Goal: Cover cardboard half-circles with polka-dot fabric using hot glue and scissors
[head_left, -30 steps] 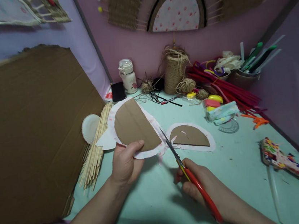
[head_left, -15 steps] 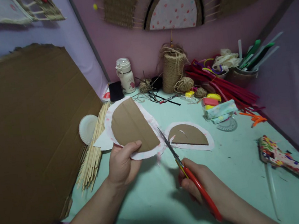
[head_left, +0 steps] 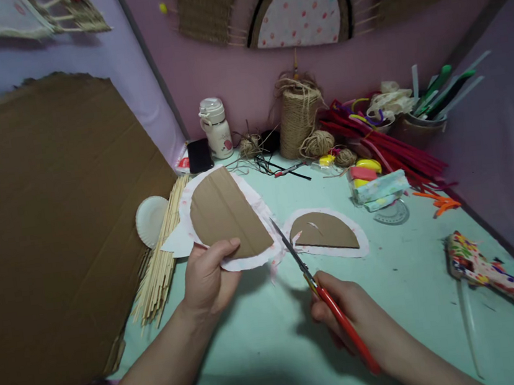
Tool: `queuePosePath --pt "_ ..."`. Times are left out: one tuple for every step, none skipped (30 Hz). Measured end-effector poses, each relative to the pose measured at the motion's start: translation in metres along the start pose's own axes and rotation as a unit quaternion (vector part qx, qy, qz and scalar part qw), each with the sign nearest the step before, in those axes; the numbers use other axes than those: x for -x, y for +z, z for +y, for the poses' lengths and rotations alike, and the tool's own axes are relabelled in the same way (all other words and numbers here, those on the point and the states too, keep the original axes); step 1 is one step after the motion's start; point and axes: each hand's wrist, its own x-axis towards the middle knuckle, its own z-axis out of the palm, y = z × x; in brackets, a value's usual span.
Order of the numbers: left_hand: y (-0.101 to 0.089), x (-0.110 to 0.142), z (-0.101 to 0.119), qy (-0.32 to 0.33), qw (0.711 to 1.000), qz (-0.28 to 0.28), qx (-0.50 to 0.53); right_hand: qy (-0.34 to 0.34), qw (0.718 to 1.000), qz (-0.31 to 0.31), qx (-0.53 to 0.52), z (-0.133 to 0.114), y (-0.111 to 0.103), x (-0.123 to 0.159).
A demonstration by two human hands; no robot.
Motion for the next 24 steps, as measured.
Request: queuePosePath --pt "0.0 0.0 0.0 0.001 1.0 0.001 -0.001 0.003 1.0 0.001 0.003 0.0 0.0 0.0" --pt "0.0 0.0 0.0 0.001 1.0 0.001 -0.002 0.005 1.0 0.002 0.006 0.0 0.0 0.0" --pt "0.0 0.0 0.0 0.001 1.0 0.0 -0.004 0.007 1.0 0.004 0.008 -0.001 0.0 0.0" --pt "0.0 -0.001 0.0 0.001 1.0 -0.001 -0.005 0.008 1.0 0.005 0.007 -0.001 -0.001 0.0" --pt "0.0 -0.001 0.001 0.001 1.0 -0.002 -0.006 0.008 1.0 0.007 0.006 -0.002 -0.001 0.0" --pt "0.0 -0.001 0.001 0.001 1.0 -0.003 -0.008 0.006 1.0 0.008 0.005 -0.003 -0.001 0.001" --pt "0.0 -0.001 0.001 0.001 1.0 -0.004 -0.011 0.002 1.0 0.009 0.005 -0.004 -0.002 0.001" --pt "0.001 -0.001 0.001 0.001 1.0 -0.006 -0.015 -0.002 1.0 0.009 0.007 -0.004 -0.002 0.001" --pt "0.001 0.0 0.001 0.0 1.0 -0.008 -0.02 -0.006 1.0 0.009 0.01 -0.004 -0.002 0.002" --pt "0.001 0.0 0.002 0.0 1.0 -0.01 -0.025 -0.009 1.0 0.01 0.013 -0.004 -0.002 0.002" --pt "0.001 0.0 0.002 0.0 1.0 -0.013 -0.029 -0.01 1.0 0.01 0.016 -0.003 -0.002 0.002" --pt "0.001 0.001 0.002 0.0 0.999 -0.015 -0.032 -0.01 1.0 0.007 0.017 -0.002 -0.002 0.002" --pt "0.001 0.001 0.002 0.0 0.999 -0.018 -0.033 -0.011 1.0 0.004 0.017 -0.001 -0.002 0.002" --pt "0.001 0.001 0.002 0.0 0.999 -0.019 -0.033 -0.014 1.0 0.002 0.015 0.001 -0.002 0.002" --pt "0.001 0.002 0.002 -0.001 0.999 -0.02 -0.032 -0.018 1.0 -0.001 0.014 0.003 -0.002 0.001" --pt "0.001 0.002 0.002 -0.005 0.999 -0.021 -0.03 -0.023 1.0 -0.004 0.014 0.005 -0.002 0.001" --pt "0.001 0.002 0.002 -0.008 0.999 -0.023 -0.027 -0.027 1.0 -0.004 0.015 0.006 -0.001 0.0" --pt "0.0 0.003 0.001 -0.011 0.999 -0.025 -0.024 -0.032 0.999 -0.002 0.015 0.007 -0.001 0.0" --pt "0.0 0.003 0.001 -0.013 0.999 -0.028 -0.022 -0.034 0.999 0.001 0.016 0.008 -0.001 0.0" --pt "0.0 0.003 0.0 -0.014 0.999 -0.031 -0.021 -0.035 0.999 0.006 0.018 0.007 -0.001 0.0" --pt "0.0 0.004 -0.001 -0.014 0.999 -0.035 -0.022 -0.036 0.999 0.011 0.021 0.007 -0.001 0.0" --pt "-0.001 0.004 -0.002 -0.014 0.999 -0.038 -0.023 -0.036 0.999 0.016 0.025 0.005 -0.001 0.001" --pt "-0.001 0.005 -0.003 -0.016 0.999 -0.041 -0.025 -0.035 0.999 0.016 0.031 0.004 -0.002 0.001" --pt "-0.001 0.005 -0.004 -0.02 0.999 -0.043 -0.027 -0.034 0.999 0.015 0.037 0.002 -0.002 0.002"
